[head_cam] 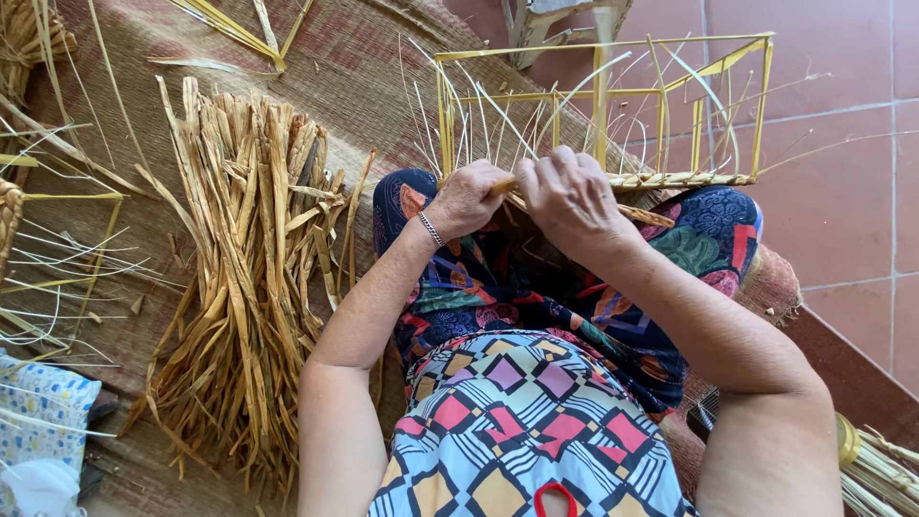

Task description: The person weaves dried palm leaves into a rectangular basket frame. They interlace the leaves through the frame's vertical supports, pull them tight, and trim excess material with scissors.

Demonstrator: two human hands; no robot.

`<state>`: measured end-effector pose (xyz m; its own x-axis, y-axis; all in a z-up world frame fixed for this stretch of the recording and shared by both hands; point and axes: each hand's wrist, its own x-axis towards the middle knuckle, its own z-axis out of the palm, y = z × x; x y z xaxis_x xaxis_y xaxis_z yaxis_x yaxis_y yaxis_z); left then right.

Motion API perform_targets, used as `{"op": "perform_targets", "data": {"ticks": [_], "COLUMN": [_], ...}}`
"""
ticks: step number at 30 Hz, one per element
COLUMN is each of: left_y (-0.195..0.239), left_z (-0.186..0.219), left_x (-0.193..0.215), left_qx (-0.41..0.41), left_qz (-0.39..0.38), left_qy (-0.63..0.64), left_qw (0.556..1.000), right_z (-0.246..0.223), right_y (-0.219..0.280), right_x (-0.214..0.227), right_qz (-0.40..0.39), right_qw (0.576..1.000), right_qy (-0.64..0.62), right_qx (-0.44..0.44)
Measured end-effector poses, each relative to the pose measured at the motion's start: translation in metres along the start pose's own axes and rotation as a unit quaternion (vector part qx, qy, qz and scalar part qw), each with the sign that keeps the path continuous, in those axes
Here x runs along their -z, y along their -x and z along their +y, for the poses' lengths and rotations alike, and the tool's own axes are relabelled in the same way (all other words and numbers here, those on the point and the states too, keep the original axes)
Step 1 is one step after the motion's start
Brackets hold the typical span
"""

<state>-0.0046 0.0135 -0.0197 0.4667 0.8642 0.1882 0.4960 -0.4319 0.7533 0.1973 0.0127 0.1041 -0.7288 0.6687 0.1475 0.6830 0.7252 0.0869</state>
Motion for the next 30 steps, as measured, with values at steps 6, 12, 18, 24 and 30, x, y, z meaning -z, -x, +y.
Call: {"op": "perform_targets", "data": {"ticks": [6,12,18,24,30], "left_y": [-0.003,-0.007,-0.002,0.005,0.0], "left_z": [0.02,0.032,0.03,0.026,0.028], "left_x": [0.004,0.017,0.0,0.011,0.016], "left_qx": [0.102,0.06,0.058,-0.03,0.004], "left_qz": [0.023,0.011,0.047,0.059,-0.003], "left_qy": [0.06,0.024,-0.003,-0.032,-0.083], "left_qw": [0.993,0.998,0.997,0.997,0.996], "right_z": [0.021,0.065,0.049,0.013,0.006], "right_y": [0.009,0.035,0.054,0.034,0.032], "right_x": [-0.015,-0.069,-0.058,-0.048,-0.087], "right_qz": [-0.221,-0.139,-0.013,0.029,0.087], "right_qw": [0.871,0.638,0.917,0.96,0.95], "right_qy": [-0.389,-0.668,-0.341,-0.209,-0.215], "right_qx": [-0.204,-0.357,-0.208,-0.187,-0.209]}}
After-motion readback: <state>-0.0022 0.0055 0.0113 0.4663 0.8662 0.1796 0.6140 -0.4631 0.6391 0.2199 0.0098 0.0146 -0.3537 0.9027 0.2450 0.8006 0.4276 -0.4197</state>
